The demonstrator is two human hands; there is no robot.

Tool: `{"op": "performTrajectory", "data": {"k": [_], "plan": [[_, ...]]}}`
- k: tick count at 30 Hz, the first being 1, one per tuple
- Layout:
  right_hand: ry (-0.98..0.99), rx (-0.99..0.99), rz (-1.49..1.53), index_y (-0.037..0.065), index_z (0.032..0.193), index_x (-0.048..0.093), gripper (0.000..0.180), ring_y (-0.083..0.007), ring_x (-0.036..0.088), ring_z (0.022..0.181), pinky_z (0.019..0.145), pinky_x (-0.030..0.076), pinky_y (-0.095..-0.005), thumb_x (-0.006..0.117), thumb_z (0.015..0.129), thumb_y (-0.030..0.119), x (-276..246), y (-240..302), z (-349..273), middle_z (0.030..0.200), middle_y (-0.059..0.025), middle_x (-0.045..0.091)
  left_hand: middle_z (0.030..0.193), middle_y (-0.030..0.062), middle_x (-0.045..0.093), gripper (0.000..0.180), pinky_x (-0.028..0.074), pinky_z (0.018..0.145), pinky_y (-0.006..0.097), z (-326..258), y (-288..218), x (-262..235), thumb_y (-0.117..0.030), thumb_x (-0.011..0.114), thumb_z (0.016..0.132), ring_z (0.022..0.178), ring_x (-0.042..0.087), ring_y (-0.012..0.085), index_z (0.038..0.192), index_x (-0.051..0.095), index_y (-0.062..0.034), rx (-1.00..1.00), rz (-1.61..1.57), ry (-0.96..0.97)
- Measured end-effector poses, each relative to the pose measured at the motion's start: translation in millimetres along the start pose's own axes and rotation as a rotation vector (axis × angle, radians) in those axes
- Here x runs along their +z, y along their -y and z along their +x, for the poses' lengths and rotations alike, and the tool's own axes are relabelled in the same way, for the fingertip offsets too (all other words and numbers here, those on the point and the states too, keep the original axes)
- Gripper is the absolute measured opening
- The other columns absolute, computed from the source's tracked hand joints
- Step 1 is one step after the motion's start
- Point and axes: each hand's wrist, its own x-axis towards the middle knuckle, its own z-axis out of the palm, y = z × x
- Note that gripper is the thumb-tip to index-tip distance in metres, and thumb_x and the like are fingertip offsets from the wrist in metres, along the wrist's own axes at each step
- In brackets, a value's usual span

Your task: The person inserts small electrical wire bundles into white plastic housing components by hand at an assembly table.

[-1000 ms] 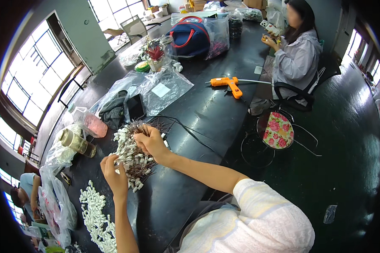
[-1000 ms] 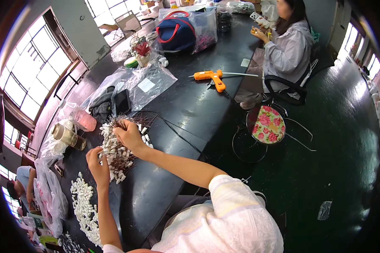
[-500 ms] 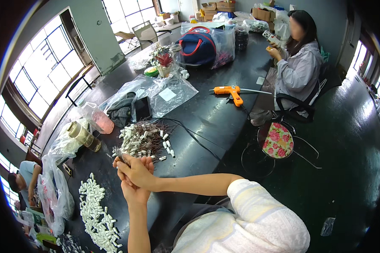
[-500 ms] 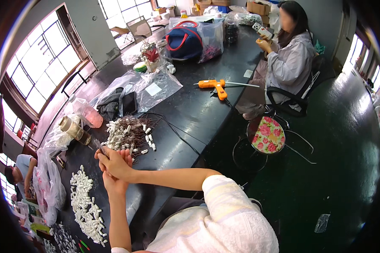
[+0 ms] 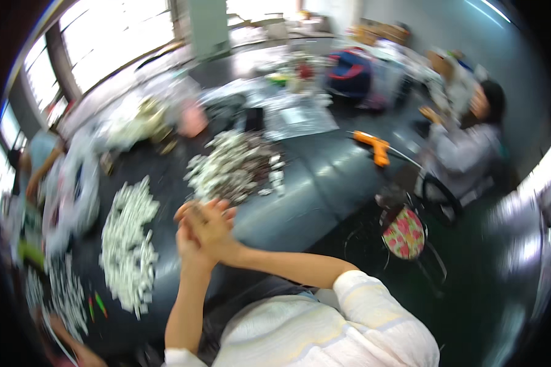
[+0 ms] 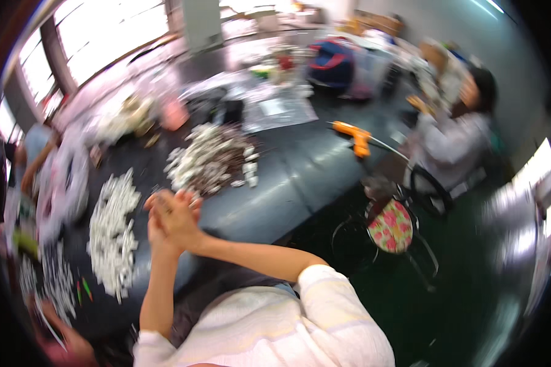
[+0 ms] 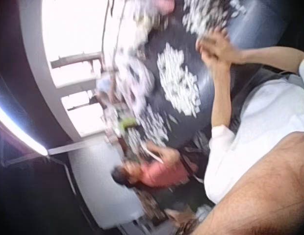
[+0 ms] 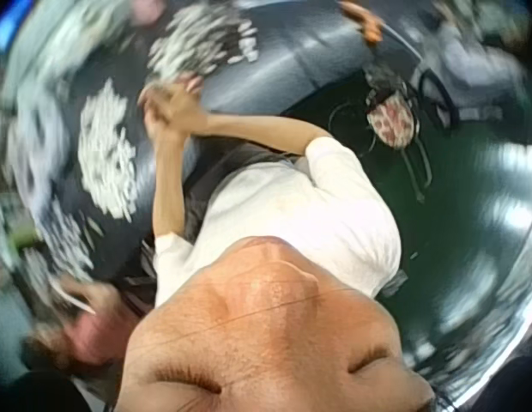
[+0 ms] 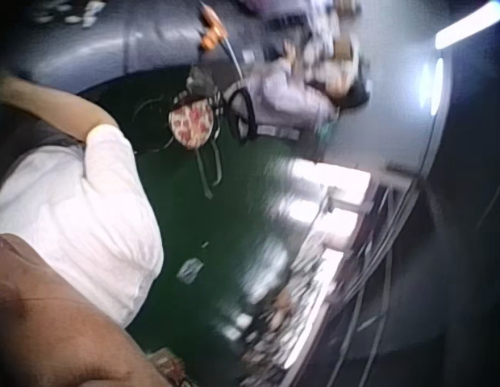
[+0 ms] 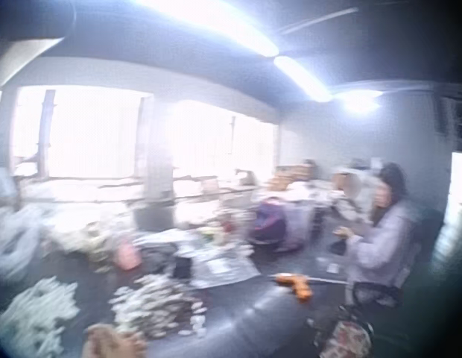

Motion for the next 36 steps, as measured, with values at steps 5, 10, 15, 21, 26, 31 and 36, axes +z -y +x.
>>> {"op": "performTrajectory", "data": {"k": [5,10,15,21,26,31,36], "plan": [[0.183,0.121,2.711,0.004,0.094,0.050,0.024,-0.0118,0.041,0.050,0.046,0.035,-0.0254,0.038,0.093,0.024,36,-45,13,0.064,-0.0034,0.049,0.099,0.0114,0.057,0.031,0.043,0.083,0.035,-30,0,-7,-0.026,0.038,0.090,0.095,0.055,0.0225,0.105,0.053,-0.0020,0.278,0.671,-0.132],[0.600,0.059,3.059,0.005,0.087,0.049,0.019,-0.0033,0.032,0.044,0.038,0.024,-0.0171,0.040,0.093,0.021,51,-23,11,0.057,0.0005,0.042,0.101,0.0183,0.052,0.024,0.040,0.088,0.040,-79,-27,-32,-0.006,0.058,0.073,0.106,0.046,0.0323,0.095,0.054,0.0023,1.003,2.235,-0.092],[0.841,-0.098,2.958,0.005,0.087,0.049,0.020,-0.0033,0.030,0.042,0.035,0.021,-0.0181,0.041,0.092,0.022,53,-17,6,0.055,0.0008,0.041,0.107,0.0186,0.049,0.028,0.037,0.091,0.041,-80,-64,-55,-0.007,0.061,0.071,0.111,0.042,0.0350,0.096,0.052,0.0027,0.939,2.358,-0.180],[0.831,-0.067,2.954,0.003,0.087,0.049,0.017,-0.0040,0.028,0.040,0.035,0.020,-0.0186,0.041,0.092,0.018,45,-6,10,0.054,-0.0001,0.041,0.128,0.0191,0.038,0.050,0.026,0.094,0.056,-5,-159,-60,-0.038,0.058,0.077,0.121,0.027,0.0397,0.115,0.049,-0.0083,0.790,2.578,-0.485],[0.778,-0.035,2.826,0.006,0.085,0.052,0.022,-0.0045,0.029,0.042,0.038,0.022,-0.0205,0.045,0.090,0.027,48,-7,11,0.051,0.0020,0.040,0.137,0.0168,0.027,0.065,0.016,0.096,0.061,45,-172,-66,-0.056,0.047,0.077,0.126,0.022,0.0384,0.130,0.035,-0.0209,0.239,2.586,-0.565],[0.664,-0.158,2.992,0.002,0.084,0.052,0.023,-0.0058,0.038,0.050,0.047,0.032,-0.0209,0.043,0.091,0.022,55,12,13,0.059,0.0009,0.042,0.125,0.0182,0.042,0.043,0.035,0.088,0.046,57,-172,-107,-0.030,0.052,0.079,0.114,0.039,0.0345,0.118,0.049,-0.0124,0.760,2.580,-0.439],[0.595,-0.227,2.968,0.003,0.081,0.049,0.022,-0.0064,0.036,0.047,0.045,0.032,-0.0238,0.040,0.092,0.021,51,-3,12,0.052,0.0005,0.039,0.113,0.0159,0.048,0.031,0.039,0.076,0.048,48,-167,-94,-0.027,0.049,0.082,0.103,0.044,0.0325,0.107,0.052,-0.0080,0.692,2.790,-0.740]]}}
